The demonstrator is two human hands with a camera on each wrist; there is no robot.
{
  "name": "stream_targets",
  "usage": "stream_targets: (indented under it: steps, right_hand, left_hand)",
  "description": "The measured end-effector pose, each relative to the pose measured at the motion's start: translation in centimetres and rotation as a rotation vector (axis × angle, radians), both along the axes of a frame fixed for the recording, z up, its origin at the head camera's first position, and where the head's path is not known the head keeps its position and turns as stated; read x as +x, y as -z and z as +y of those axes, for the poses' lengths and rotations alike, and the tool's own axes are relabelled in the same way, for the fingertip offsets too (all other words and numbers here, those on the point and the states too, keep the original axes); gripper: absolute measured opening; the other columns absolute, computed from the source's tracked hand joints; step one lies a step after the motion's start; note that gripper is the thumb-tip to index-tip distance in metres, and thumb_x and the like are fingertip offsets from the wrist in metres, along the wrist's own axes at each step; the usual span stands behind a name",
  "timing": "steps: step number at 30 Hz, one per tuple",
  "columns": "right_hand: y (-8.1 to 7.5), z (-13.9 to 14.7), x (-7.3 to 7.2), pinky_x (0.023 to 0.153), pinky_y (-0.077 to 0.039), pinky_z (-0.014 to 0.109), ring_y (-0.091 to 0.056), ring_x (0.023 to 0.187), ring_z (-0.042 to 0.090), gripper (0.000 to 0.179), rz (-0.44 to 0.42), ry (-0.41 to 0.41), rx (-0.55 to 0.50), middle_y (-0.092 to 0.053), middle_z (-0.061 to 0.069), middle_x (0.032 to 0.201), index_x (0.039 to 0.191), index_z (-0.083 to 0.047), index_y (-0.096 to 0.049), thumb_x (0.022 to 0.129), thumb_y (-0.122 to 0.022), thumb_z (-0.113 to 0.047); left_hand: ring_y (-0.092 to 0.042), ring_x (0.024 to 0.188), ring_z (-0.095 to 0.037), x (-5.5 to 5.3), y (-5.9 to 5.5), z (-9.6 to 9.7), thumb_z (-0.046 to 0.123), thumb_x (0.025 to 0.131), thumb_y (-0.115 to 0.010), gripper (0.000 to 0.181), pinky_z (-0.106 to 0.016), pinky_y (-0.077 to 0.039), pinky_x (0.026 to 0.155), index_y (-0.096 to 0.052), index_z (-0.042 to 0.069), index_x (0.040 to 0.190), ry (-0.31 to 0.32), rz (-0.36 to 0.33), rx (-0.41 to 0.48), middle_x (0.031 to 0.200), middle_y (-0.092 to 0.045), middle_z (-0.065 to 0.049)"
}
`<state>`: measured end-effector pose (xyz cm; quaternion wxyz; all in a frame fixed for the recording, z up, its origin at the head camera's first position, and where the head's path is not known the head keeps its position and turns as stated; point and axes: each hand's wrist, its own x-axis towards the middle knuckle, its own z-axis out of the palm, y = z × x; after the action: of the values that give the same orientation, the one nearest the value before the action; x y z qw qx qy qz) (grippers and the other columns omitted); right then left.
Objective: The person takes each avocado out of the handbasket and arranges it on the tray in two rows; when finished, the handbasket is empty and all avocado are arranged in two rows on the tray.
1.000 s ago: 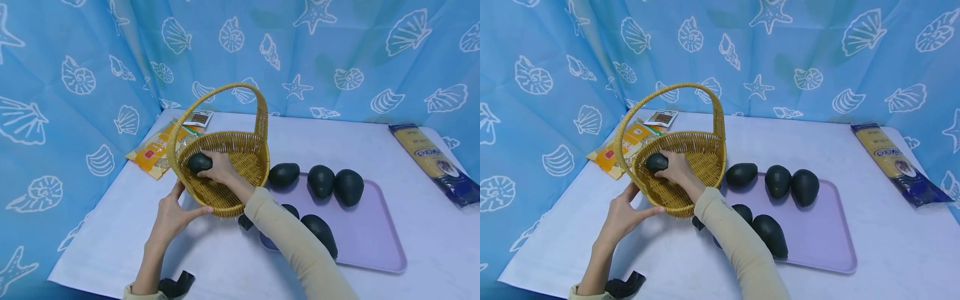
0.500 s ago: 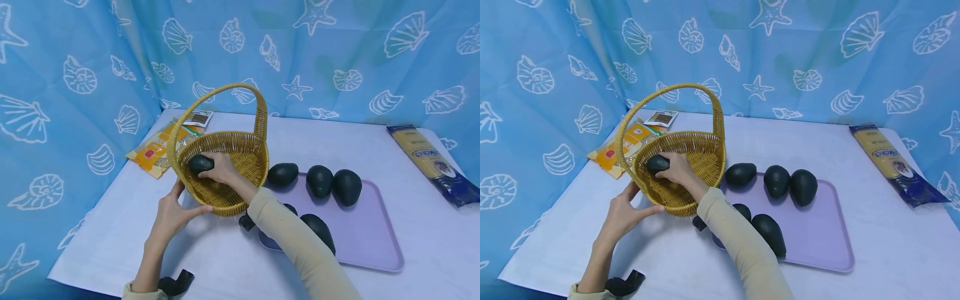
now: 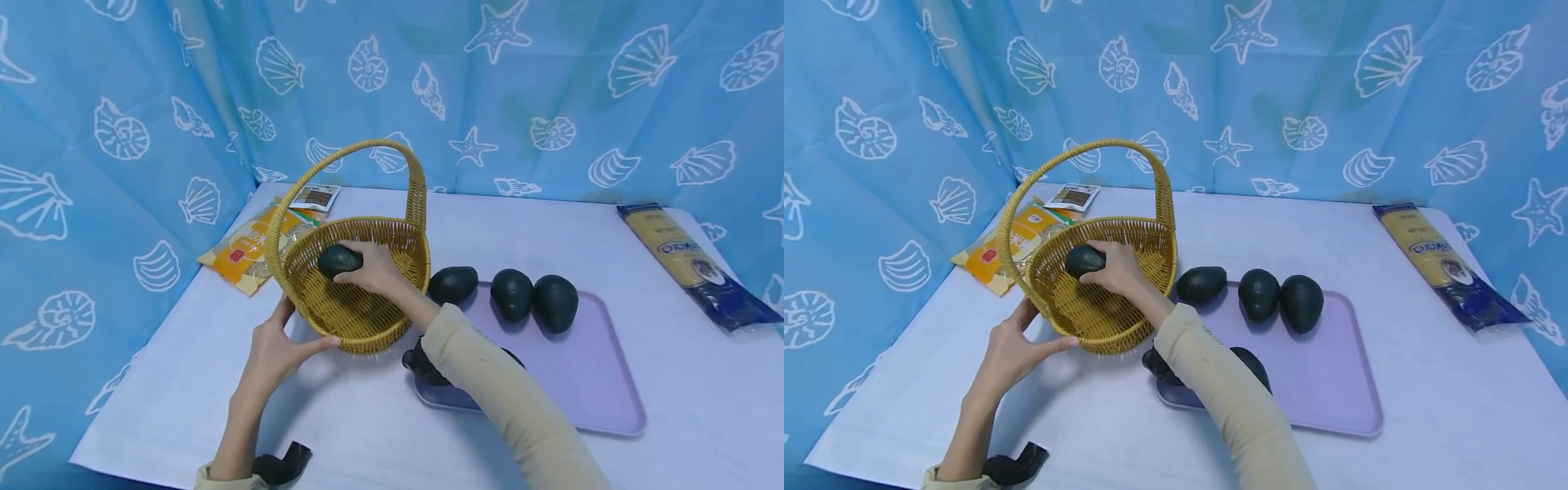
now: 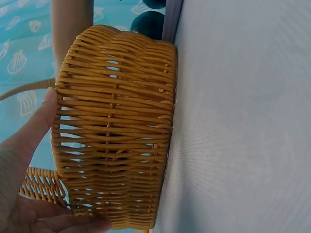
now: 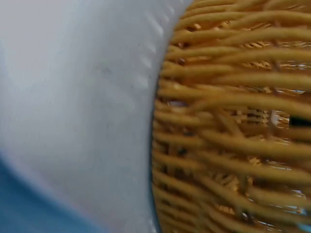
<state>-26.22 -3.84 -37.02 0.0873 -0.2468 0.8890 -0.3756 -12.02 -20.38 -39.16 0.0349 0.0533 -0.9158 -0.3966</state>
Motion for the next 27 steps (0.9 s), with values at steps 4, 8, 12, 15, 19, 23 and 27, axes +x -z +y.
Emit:
stream_targets:
  steps: [4, 8, 12, 15, 19, 23, 27]
  right_hand:
    - [-0.9, 0.8, 0.2, 0.097, -0.049, 0.046, -0.054, 0.122, 0.034, 0.071, 0.021, 0.0, 0.004, -0.054, 0.013, 0.14, 0.144, -0.017, -0.046, 0.082, -0.076, -0.032]
    - [-1.5, 1.6, 0.5, 0.097, -0.05, 0.045, -0.057, 0.121, 0.032, 0.071, 0.054, 0.007, 0.002, -0.056, 0.013, 0.139, 0.143, -0.019, -0.047, 0.081, -0.078, -0.033]
    - [-2.1, 2.3, 0.9, 0.097, -0.05, 0.044, -0.056, 0.122, 0.032, 0.07, 0.067, 0.01, -0.007, -0.055, 0.012, 0.139, 0.143, -0.018, -0.048, 0.081, -0.077, -0.034]
    - [-2.7, 2.6, 1.1, 0.098, -0.049, 0.044, -0.055, 0.123, 0.031, 0.07, 0.073, 0.014, -0.021, -0.055, 0.011, 0.14, 0.143, -0.018, -0.048, 0.081, -0.077, -0.033]
    - [-3.5, 3.0, 1.4, 0.097, -0.05, 0.044, -0.057, 0.121, 0.03, 0.07, 0.095, 0.01, -0.038, -0.056, 0.012, 0.139, 0.143, -0.017, -0.048, 0.081, -0.077, -0.033]
    - [-4.2, 3.2, 1.7, 0.097, -0.05, 0.044, -0.056, 0.122, 0.03, 0.071, 0.115, 0.005, -0.04, -0.056, 0.012, 0.138, 0.143, -0.018, -0.048, 0.08, -0.078, -0.034]
    - [-4.9, 3.8, 2.2, 0.098, -0.048, 0.045, -0.056, 0.122, 0.03, 0.071, 0.123, -0.003, -0.059, -0.057, 0.011, 0.137, 0.142, -0.019, -0.048, 0.08, -0.078, -0.034]
  left_hand:
    - [-0.03, 0.143, -0.037, 0.0, -0.1, 0.1, 0.049, 0.07, -0.082, 0.115, -0.059, -0.035, 0.109, -0.015, 0.013, 0.155, 0.004, -0.009, 0.005, 0.155, -0.031, -0.017]
    - [-0.029, 0.143, -0.037, 0.0, -0.2, 0.1, 0.051, 0.07, -0.081, 0.115, -0.06, -0.034, 0.109, -0.014, 0.013, 0.155, 0.008, -0.003, 0.005, 0.155, -0.032, -0.016]
    - [-0.03, 0.143, -0.038, 0.1, -0.2, 0.1, 0.053, 0.069, -0.081, 0.116, -0.06, -0.034, 0.109, -0.015, 0.012, 0.155, 0.01, 0.002, -0.004, 0.154, -0.033, -0.017]
    - [-0.031, 0.142, -0.038, 0.1, -0.1, 0.1, 0.053, 0.069, -0.081, 0.116, -0.06, -0.034, 0.109, -0.015, 0.012, 0.155, 0.011, -0.001, -0.008, 0.154, -0.033, -0.018]
    - [-0.03, 0.143, -0.038, 0.1, -0.1, 0.1, 0.054, 0.069, -0.081, 0.117, -0.06, -0.034, 0.109, -0.015, 0.011, 0.155, 0.015, -0.003, -0.004, 0.154, -0.032, -0.018]
    - [-0.029, 0.143, -0.038, 0.2, -0.2, 0.1, 0.054, 0.069, -0.081, 0.116, -0.06, -0.033, 0.109, -0.015, 0.012, 0.155, 0.014, -0.008, 0.003, 0.155, -0.032, -0.017]
    - [-0.029, 0.143, -0.038, 0.2, -0.3, 0.1, 0.054, 0.069, -0.08, 0.116, -0.061, -0.033, 0.109, -0.014, 0.013, 0.155, 0.014, -0.012, 0.007, 0.155, -0.032, -0.016]
